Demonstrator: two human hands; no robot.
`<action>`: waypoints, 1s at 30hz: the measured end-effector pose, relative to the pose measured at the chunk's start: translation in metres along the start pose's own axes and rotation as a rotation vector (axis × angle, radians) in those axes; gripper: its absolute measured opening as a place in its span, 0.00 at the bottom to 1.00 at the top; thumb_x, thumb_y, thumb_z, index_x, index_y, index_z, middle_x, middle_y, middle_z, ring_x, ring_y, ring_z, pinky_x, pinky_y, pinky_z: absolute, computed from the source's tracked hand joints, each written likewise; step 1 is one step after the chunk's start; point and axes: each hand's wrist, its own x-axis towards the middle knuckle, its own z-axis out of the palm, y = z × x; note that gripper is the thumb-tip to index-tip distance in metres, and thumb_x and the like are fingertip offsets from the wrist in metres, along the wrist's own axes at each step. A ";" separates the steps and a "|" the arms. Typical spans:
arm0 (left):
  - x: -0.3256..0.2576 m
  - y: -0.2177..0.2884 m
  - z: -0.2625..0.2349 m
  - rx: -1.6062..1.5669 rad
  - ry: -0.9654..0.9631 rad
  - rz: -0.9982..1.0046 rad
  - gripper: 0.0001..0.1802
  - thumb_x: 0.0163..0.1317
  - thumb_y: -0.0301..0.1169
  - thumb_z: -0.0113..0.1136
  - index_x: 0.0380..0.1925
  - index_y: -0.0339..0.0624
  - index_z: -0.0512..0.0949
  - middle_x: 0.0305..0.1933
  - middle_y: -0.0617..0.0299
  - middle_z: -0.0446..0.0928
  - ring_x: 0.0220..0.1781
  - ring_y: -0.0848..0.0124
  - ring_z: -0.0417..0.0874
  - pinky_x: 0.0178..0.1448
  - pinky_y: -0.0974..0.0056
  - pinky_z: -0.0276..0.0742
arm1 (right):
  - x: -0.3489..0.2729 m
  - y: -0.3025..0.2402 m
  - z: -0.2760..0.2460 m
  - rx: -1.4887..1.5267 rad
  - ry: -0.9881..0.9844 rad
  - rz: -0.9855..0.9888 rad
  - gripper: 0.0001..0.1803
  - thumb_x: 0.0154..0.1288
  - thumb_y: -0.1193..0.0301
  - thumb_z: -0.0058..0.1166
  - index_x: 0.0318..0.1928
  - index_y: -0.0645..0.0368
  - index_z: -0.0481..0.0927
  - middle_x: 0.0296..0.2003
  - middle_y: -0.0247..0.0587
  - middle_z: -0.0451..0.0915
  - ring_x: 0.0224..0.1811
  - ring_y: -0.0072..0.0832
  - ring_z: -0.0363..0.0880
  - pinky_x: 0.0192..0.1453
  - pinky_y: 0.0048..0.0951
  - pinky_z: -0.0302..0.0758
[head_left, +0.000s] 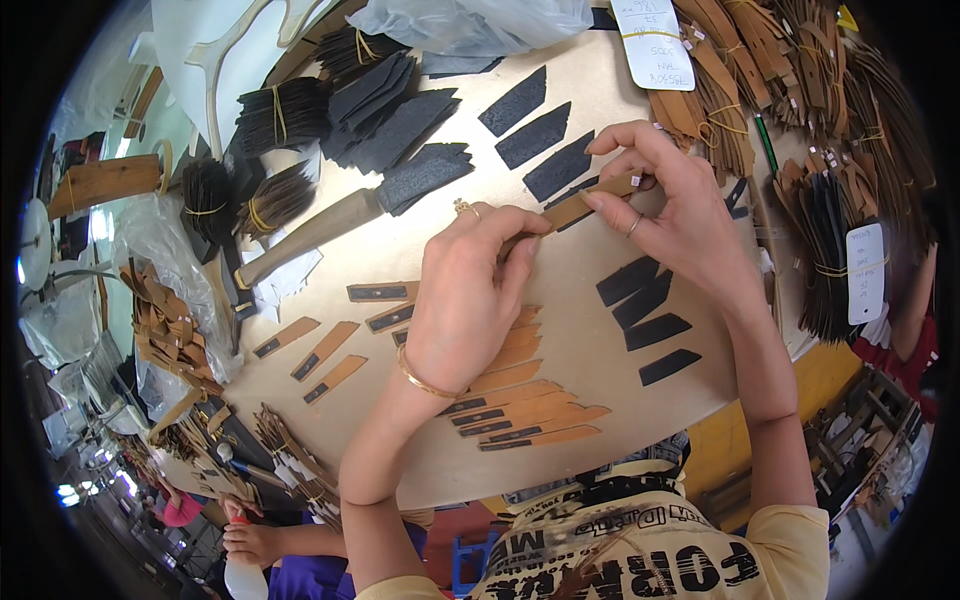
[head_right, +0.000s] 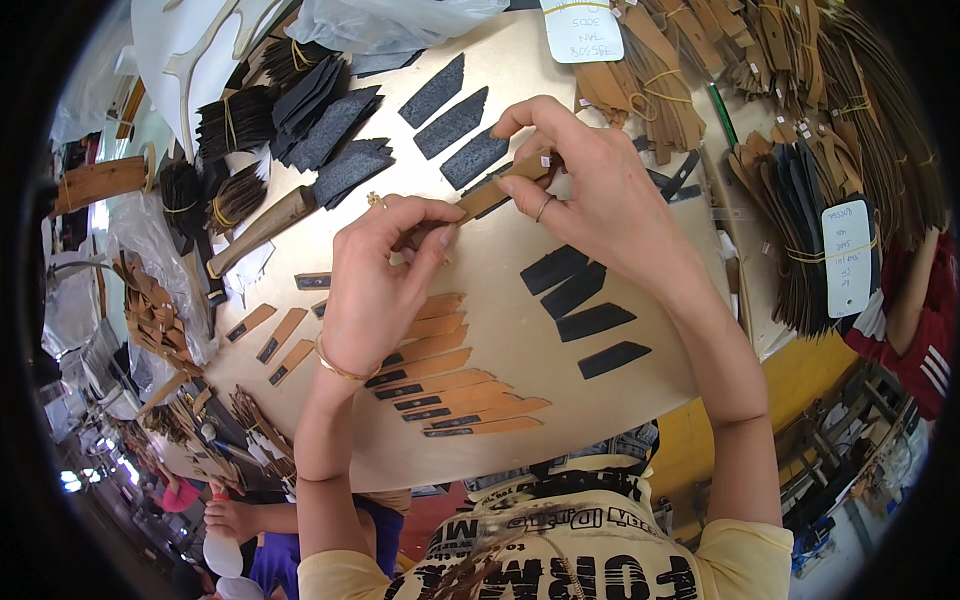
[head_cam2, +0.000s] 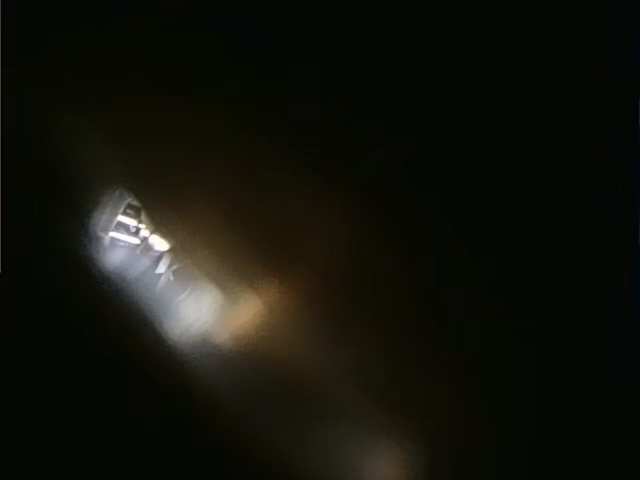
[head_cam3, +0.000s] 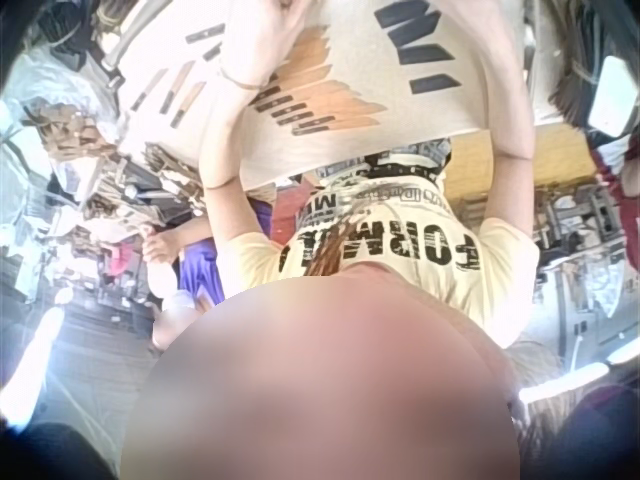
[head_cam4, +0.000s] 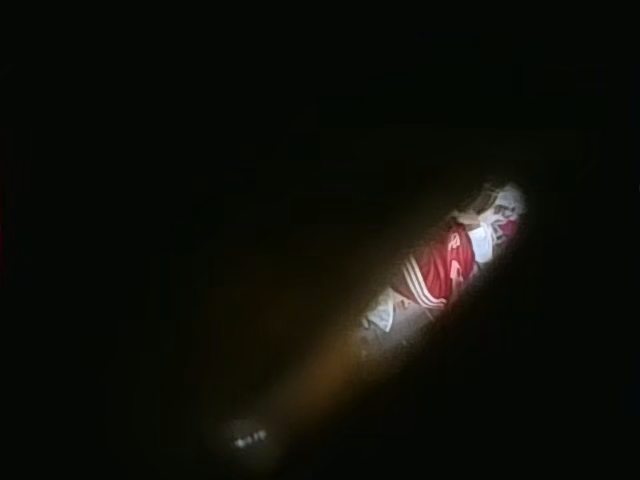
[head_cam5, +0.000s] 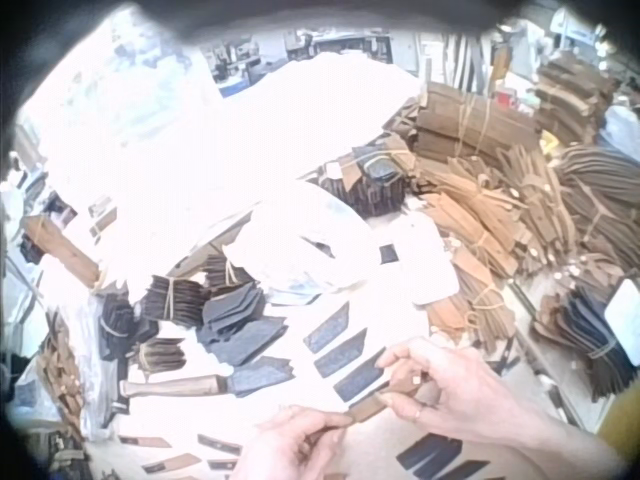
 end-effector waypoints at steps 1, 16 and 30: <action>0.000 0.000 0.001 -0.012 0.006 0.005 0.08 0.62 0.19 0.61 0.40 0.35 0.83 0.31 0.56 0.79 0.28 0.69 0.78 0.36 0.67 0.75 | 0.000 0.000 0.000 -0.014 0.002 0.002 0.19 0.57 0.75 0.67 0.49 0.59 0.76 0.30 0.35 0.84 0.28 0.20 0.77 0.33 0.23 0.70; -0.001 -0.001 0.001 0.118 -0.020 0.104 0.15 0.59 0.16 0.61 0.46 0.38 0.85 0.31 0.55 0.77 0.30 0.67 0.78 0.36 0.65 0.76 | 0.001 0.001 0.003 0.005 0.011 0.001 0.20 0.57 0.76 0.67 0.49 0.59 0.75 0.32 0.35 0.84 0.28 0.22 0.79 0.34 0.24 0.73; 0.001 0.007 0.004 0.142 -0.053 0.063 0.16 0.55 0.15 0.58 0.44 0.36 0.85 0.34 0.47 0.77 0.35 0.52 0.79 0.42 0.53 0.76 | -0.003 -0.009 -0.017 0.038 -0.048 0.025 0.22 0.60 0.78 0.63 0.55 0.60 0.74 0.30 0.32 0.80 0.33 0.20 0.76 0.44 0.25 0.74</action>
